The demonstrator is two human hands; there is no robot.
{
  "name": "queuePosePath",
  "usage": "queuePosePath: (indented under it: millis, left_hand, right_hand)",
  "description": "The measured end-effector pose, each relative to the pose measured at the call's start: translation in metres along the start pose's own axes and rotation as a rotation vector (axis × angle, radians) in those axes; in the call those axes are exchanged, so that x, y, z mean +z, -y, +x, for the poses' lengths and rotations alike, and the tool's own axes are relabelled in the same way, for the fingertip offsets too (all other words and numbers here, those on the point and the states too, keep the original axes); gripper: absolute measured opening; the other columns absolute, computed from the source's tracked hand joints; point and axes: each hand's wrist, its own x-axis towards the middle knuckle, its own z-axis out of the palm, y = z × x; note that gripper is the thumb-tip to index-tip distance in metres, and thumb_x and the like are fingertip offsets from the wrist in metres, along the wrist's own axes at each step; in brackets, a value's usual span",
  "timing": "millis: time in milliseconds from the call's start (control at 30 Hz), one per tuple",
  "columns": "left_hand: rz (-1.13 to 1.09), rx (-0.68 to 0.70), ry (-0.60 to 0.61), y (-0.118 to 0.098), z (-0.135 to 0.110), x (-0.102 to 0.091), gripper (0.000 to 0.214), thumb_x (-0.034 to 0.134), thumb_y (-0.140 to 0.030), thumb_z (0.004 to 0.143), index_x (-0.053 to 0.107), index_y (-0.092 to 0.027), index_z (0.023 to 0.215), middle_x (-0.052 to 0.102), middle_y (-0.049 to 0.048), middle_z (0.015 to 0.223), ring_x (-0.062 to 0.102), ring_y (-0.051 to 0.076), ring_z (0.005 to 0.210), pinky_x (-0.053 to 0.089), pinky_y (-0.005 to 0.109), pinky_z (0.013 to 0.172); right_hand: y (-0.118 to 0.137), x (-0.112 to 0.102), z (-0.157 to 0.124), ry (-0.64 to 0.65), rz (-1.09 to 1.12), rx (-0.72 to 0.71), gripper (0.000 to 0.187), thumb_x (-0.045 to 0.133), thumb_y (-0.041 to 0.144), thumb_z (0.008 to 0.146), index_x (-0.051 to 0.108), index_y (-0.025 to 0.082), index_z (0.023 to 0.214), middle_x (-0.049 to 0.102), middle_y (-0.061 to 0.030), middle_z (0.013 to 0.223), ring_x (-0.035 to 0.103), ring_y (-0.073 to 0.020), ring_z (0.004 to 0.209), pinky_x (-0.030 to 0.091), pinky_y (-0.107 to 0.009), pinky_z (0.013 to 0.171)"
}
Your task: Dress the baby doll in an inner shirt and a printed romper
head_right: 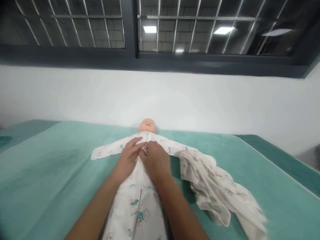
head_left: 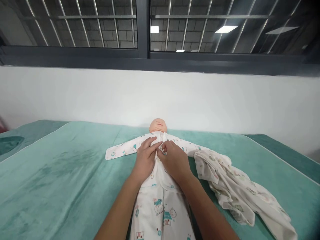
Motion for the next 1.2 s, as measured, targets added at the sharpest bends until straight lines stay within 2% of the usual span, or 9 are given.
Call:
queuePosePath:
  millis: [133, 367, 467, 633, 733, 900, 1033, 1133, 1200]
  left_hand:
    - [0.018, -0.053, 0.013, -0.006, 0.001, -0.001, 0.041, 0.037, -0.015, 0.093, 0.064, -0.030, 0.120, 0.050, 0.0029, 0.142, 0.038, 0.021, 0.135, 0.030, 0.047, 0.112]
    - [0.131, -0.015, 0.000, -0.004, 0.001, 0.001, 0.043, 0.040, -0.010, 0.090, 0.064, -0.031, 0.117, 0.052, 0.0020, 0.139, 0.039, 0.023, 0.133, 0.033, 0.049, 0.110]
    - [0.188, 0.009, 0.011, -0.004, 0.001, 0.002, 0.046, 0.040, -0.006, 0.087, 0.062, -0.031, 0.118, 0.051, 0.0025, 0.140, 0.038, 0.024, 0.133, 0.035, 0.049, 0.108]
    - [0.275, -0.018, 0.055, -0.010, 0.003, 0.004, 0.051, 0.041, -0.002, 0.082, 0.060, -0.030, 0.120, 0.049, 0.0044, 0.140, 0.038, 0.027, 0.133, 0.036, 0.051, 0.105]
    - [0.270, -0.029, 0.058, -0.013, 0.003, 0.004, 0.051, 0.041, 0.001, 0.078, 0.061, -0.029, 0.114, 0.049, 0.0047, 0.140, 0.038, 0.027, 0.133, 0.037, 0.051, 0.103]
    - [0.034, -0.045, 0.047, -0.017, -0.001, -0.008, 0.042, 0.039, -0.006, 0.086, 0.062, -0.029, 0.113, 0.047, 0.0036, 0.141, 0.037, 0.022, 0.135, 0.030, 0.046, 0.112]
    - [-0.137, -0.077, 0.218, -0.021, -0.005, -0.026, 0.026, 0.052, -0.020, 0.087, 0.066, -0.030, 0.106, 0.040, 0.0006, 0.149, 0.029, 0.023, 0.142, 0.028, 0.044, 0.115]
    - [-0.152, -0.086, 0.318, -0.023, -0.007, -0.033, 0.019, 0.057, -0.026, 0.085, 0.067, -0.031, 0.100, 0.034, -0.0014, 0.153, 0.021, 0.026, 0.145, 0.032, 0.045, 0.113]
    - [-0.154, -0.096, 0.311, -0.023, -0.008, -0.033, 0.017, 0.057, -0.026, 0.085, 0.066, -0.031, 0.099, 0.033, -0.0019, 0.153, 0.020, 0.025, 0.146, 0.035, 0.045, 0.111]
  right_hand:
    - [-0.005, 0.001, 0.005, 0.015, 0.034, -0.014, 0.014, 0.047, 0.025, 0.084, 0.048, 0.021, 0.070, 0.056, 0.0020, 0.072, 0.046, -0.0137, 0.065, 0.026, -0.027, 0.059]
    - [-0.025, -0.008, 0.010, 0.233, 0.504, 0.075, 0.013, 0.048, 0.027, 0.079, 0.050, 0.022, 0.067, 0.046, 0.0056, 0.059, 0.041, -0.0121, 0.057, 0.032, -0.025, 0.055]
    - [-0.024, -0.006, 0.009, 0.191, 0.527, 0.103, 0.013, 0.047, 0.028, 0.080, 0.052, 0.022, 0.070, 0.046, 0.0056, 0.060, 0.041, -0.0123, 0.056, 0.032, -0.025, 0.055]
    - [-0.020, 0.004, 0.009, 0.029, 0.360, 0.059, 0.014, 0.047, 0.028, 0.084, 0.053, 0.022, 0.073, 0.053, 0.0034, 0.070, 0.045, -0.0140, 0.065, 0.034, -0.028, 0.063]
    - [-0.020, 0.009, 0.009, -0.031, 0.314, 0.112, 0.013, 0.047, 0.028, 0.084, 0.051, 0.022, 0.072, 0.054, 0.0030, 0.069, 0.046, -0.0147, 0.064, 0.033, -0.028, 0.062]
    - [-0.021, 0.005, -0.007, -0.121, 0.412, 0.252, 0.015, 0.050, 0.031, 0.083, 0.051, 0.022, 0.072, 0.053, 0.0042, 0.062, 0.046, -0.0141, 0.059, 0.035, -0.027, 0.059]
    - [-0.020, -0.005, -0.025, -0.178, 0.571, 0.306, 0.017, 0.053, 0.036, 0.083, 0.054, 0.021, 0.075, 0.053, 0.0041, 0.062, 0.048, -0.0139, 0.058, 0.038, -0.026, 0.055]
    - [-0.016, -0.014, -0.030, -0.181, 0.570, 0.250, 0.020, 0.052, 0.039, 0.085, 0.053, 0.021, 0.075, 0.052, 0.0037, 0.063, 0.047, -0.0134, 0.059, 0.037, -0.025, 0.056]
    - [-0.011, -0.021, -0.031, -0.071, 0.486, 0.137, 0.024, 0.053, 0.039, 0.086, 0.051, 0.022, 0.071, 0.051, 0.0038, 0.062, 0.046, -0.0130, 0.059, 0.036, -0.025, 0.057]
